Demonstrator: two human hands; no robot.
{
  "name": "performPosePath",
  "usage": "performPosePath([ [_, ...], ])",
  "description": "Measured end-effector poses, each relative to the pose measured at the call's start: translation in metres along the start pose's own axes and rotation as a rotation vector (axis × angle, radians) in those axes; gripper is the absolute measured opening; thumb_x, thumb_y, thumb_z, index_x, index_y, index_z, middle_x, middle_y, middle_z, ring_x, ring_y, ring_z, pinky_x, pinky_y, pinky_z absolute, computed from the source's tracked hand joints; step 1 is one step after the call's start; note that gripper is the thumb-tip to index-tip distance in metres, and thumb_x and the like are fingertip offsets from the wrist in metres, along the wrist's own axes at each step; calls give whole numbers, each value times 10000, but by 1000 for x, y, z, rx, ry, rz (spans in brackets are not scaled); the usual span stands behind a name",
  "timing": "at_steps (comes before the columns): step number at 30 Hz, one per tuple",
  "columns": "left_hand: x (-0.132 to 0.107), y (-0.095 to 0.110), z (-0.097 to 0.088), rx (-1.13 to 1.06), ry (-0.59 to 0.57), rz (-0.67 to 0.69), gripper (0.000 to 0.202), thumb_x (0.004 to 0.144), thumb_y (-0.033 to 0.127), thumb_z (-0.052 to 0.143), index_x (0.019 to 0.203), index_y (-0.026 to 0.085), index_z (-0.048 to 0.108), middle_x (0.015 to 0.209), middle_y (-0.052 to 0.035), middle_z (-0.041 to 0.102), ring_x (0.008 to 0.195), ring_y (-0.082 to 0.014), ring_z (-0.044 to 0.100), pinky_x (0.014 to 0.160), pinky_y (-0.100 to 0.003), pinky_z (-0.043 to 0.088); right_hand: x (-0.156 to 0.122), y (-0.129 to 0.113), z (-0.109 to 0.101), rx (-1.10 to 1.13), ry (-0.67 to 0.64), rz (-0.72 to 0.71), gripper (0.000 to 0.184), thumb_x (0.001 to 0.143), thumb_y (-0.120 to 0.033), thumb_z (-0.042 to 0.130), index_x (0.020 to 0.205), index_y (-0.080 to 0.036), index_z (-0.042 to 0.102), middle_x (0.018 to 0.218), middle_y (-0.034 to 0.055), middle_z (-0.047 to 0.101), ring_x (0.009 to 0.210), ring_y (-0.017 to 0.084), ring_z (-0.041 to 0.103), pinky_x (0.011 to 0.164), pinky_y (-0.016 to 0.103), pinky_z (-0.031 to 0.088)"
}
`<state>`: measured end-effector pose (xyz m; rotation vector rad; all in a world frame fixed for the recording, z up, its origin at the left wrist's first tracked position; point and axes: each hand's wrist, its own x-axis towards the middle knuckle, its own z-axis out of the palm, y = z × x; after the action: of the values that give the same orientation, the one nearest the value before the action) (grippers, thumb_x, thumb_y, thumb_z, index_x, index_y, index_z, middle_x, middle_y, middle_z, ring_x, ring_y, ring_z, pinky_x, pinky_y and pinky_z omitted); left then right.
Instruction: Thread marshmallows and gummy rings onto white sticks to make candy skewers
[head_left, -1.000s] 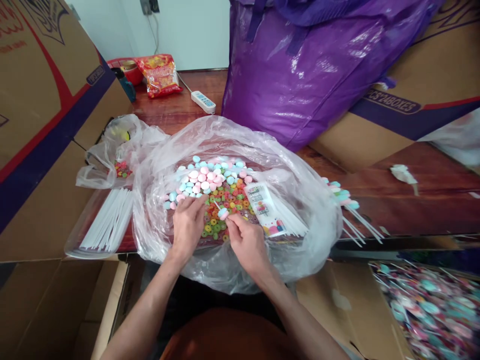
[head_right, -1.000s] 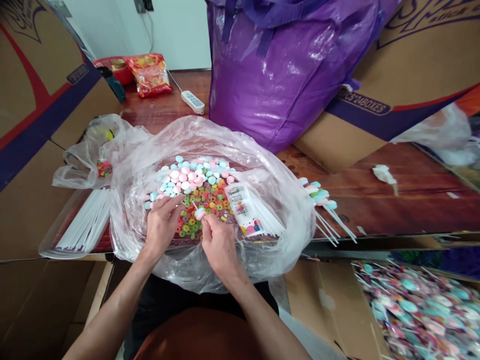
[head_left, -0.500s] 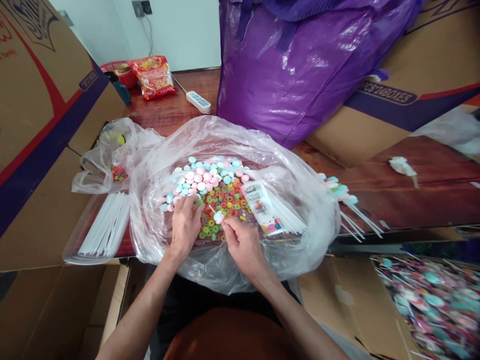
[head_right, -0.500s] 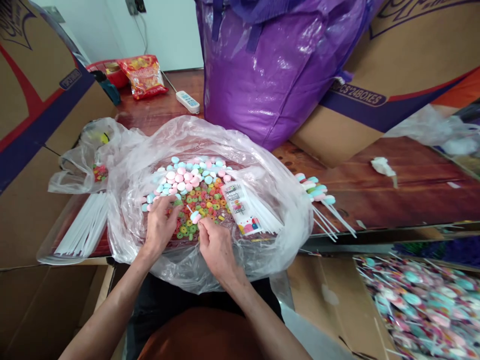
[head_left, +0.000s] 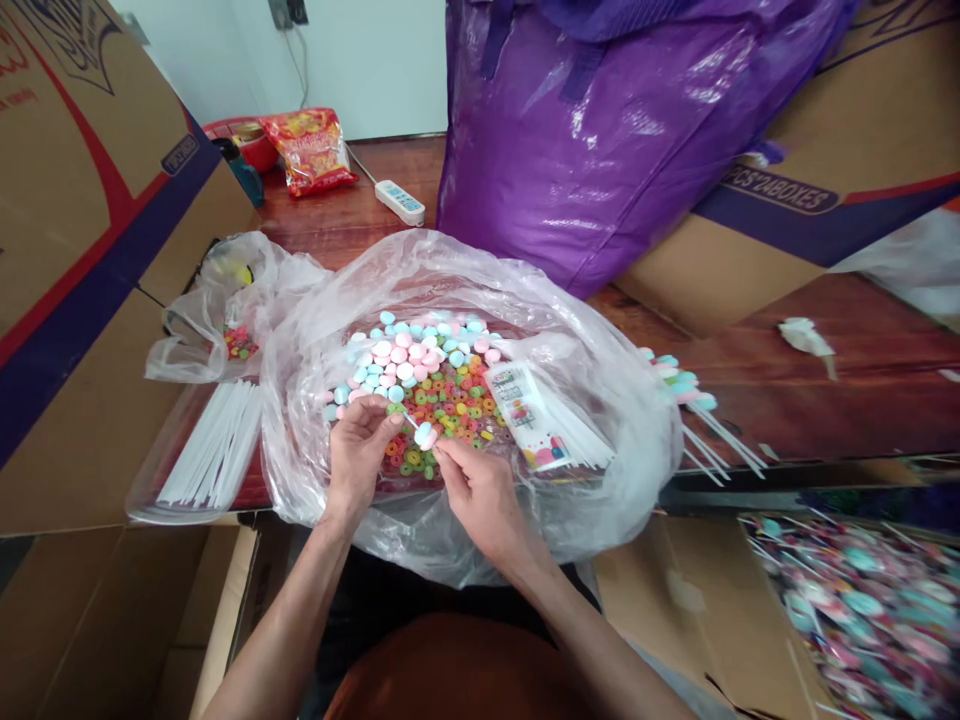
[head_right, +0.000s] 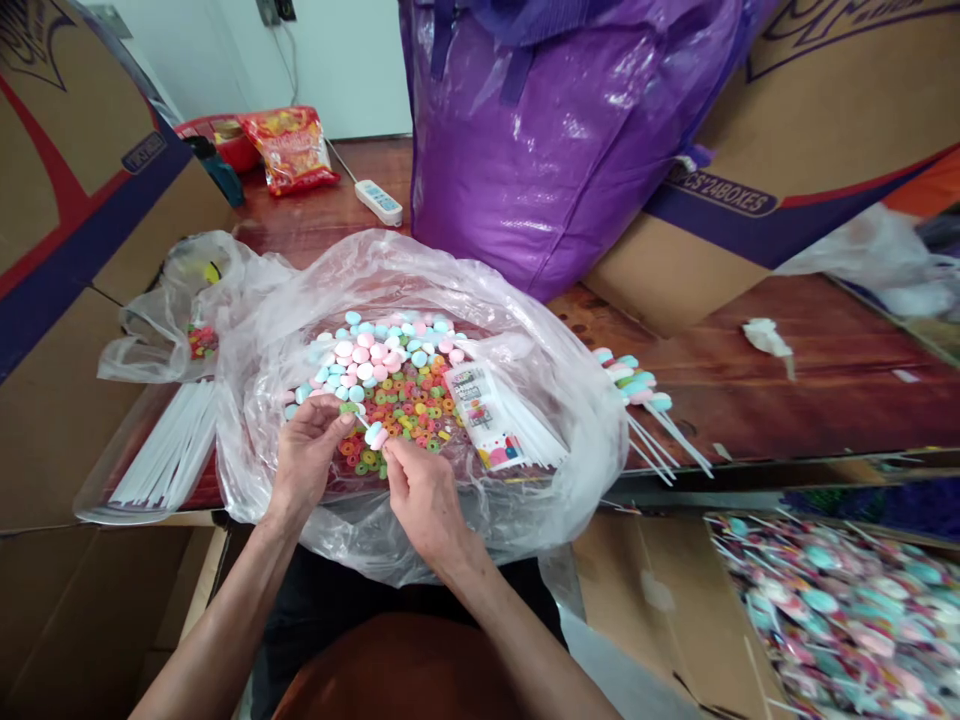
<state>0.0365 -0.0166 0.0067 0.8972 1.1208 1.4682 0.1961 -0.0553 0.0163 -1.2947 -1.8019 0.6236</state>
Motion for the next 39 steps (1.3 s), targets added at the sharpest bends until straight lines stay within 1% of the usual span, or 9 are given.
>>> performPosePath([
  [6, -5, -5, 2, 76, -14, 60, 261, 706, 270, 836, 889, 188, 669, 855, -1, 718, 822, -127, 680, 786, -244, 550, 0, 2, 3, -86, -6, -24, 281, 961, -139, 438, 708, -194, 548, 611, -16, 535, 533, 110, 440, 566, 231, 329],
  [11, -8, -6, 3, 46, -49, -18, 262, 761, 319, 796, 943, 180, 668, 898, -24, 723, 823, -131, 671, 770, -246, 545, 0, 5, 10, -39, 40, -23, 249, 971, -149, 430, 808, -185, 614, 682, 13, 631, 573, 122, 531, 599, 226, 376],
  [21, -21, -6, 4, 194, -124, -52, 245, 856, 370, 689, 1016, 187, 660, 978, -43, 706, 913, -169, 668, 853, -290, 540, 3, 3, 16, 19, 103, 85, 225, 963, -192, 453, 819, -188, 627, 601, -13, 588, 506, 116, 488, 554, 230, 373],
  [24, -19, -3, 1, 229, -89, -51, 264, 883, 404, 645, 1023, 181, 663, 999, -61, 723, 850, -174, 691, 824, -318, 561, 0, 7, 16, 101, 129, 147, 247, 978, -246, 470, 775, -194, 602, 578, -29, 548, 506, 110, 483, 544, 223, 372],
  [26, -13, -2, -2, 373, -61, 31, 240, 886, 371, 639, 1035, 187, 677, 1035, -71, 727, 839, -177, 698, 808, -319, 561, -3, 11, 14, 135, 138, 188, 257, 982, -280, 478, 767, -197, 593, 578, -36, 527, 513, 109, 482, 542, 220, 373],
  [30, 3, 2, -5, 754, -92, 272, 171, 878, 277, 645, 1002, 206, 737, 1084, -72, 714, 970, -199, 678, 876, -314, 527, -7, 15, 8, 157, 130, 242, 248, 978, -295, 482, 774, -200, 588, 577, -43, 515, 510, 104, 478, 538, 217, 373],
  [32, 14, 3, -6, 883, -35, 348, 187, 912, 247, 584, 993, 197, 745, 1035, -78, 702, 939, -197, 668, 869, -316, 518, -7, 15, 7, 162, 120, 244, 246, 975, -294, 482, 773, -200, 587, 577, -43, 514, 513, 105, 477, 538, 218, 372],
  [34, 23, 3, -5, 1023, 5, 382, 229, 926, 215, 538, 1032, 195, 739, 969, -77, 678, 877, -197, 656, 835, -318, 515, -7, 16, 7, 155, 115, 236, 246, 972, -293, 484, 769, -201, 588, 582, -39, 516, 521, 108, 476, 537, 220, 369],
  [39, 33, 1, -3, 1269, -77, 366, 245, 886, 158, 554, 1076, 215, 698, 1002, -74, 627, 852, -207, 634, 798, -325, 507, -6, 17, 9, 141, 112, 220, 244, 975, -292, 482, 779, -200, 596, 579, -38, 515, 520, 111, 465, 533, 224, 362],
])
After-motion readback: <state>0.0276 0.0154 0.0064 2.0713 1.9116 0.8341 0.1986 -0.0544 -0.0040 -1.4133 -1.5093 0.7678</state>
